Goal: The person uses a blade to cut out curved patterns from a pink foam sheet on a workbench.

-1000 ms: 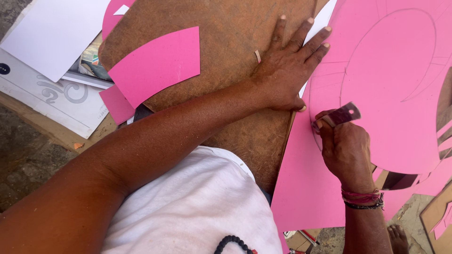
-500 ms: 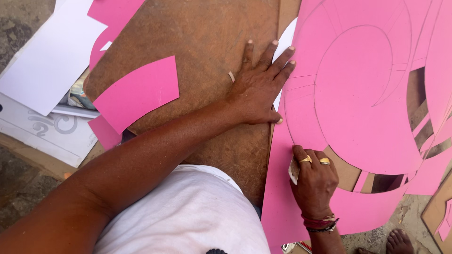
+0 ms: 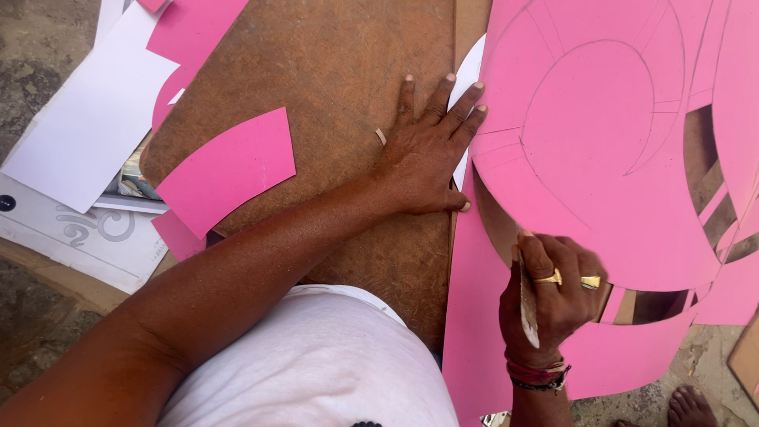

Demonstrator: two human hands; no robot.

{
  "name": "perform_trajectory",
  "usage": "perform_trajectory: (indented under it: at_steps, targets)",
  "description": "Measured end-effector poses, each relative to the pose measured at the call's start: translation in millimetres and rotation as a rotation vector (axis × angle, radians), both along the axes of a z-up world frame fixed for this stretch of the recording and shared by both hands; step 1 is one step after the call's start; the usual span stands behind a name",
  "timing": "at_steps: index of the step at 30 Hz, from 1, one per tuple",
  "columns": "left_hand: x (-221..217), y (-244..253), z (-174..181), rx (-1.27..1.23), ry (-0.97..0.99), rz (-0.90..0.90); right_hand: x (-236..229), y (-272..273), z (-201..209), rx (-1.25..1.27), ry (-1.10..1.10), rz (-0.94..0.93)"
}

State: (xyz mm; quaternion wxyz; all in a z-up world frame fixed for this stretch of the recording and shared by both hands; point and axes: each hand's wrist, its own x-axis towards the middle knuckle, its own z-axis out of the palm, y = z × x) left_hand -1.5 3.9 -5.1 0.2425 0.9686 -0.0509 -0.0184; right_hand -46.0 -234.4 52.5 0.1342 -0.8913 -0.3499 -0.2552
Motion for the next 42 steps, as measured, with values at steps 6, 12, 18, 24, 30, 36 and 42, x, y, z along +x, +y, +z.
perform_trajectory:
  at_steps: [6,12,18,24,30,36,42]
  targets:
    - [-1.7,3.5,5.1,0.014,0.047,-0.013,30.4,26.1,30.2,-0.047,-0.082,0.099]
    - [-5.7,7.3,1.9,-0.094,-0.046,-0.005,86.8,62.4,55.5,0.031,0.123,0.333]
    - [-6.8,7.5,6.3,-0.057,-0.044,0.003,109.3,93.4,56.7,0.158,0.179,0.433]
    - [-8.8,5.7,5.8,-0.049,-0.091,0.015,130.5,123.9,43.2,0.563,0.339,0.592]
    - [-7.7,3.1,9.9,-0.008,-0.057,0.027,159.0,166.8,24.5,0.832,0.300,0.656]
    - [-9.1,6.5,17.6,-0.001,0.007,0.011,188.0,204.1,-0.3,1.091,0.534,0.655]
    - [-1.4,6.8,12.3,-0.265,-0.186,0.095,172.9,203.3,0.7,1.113,0.485,0.517]
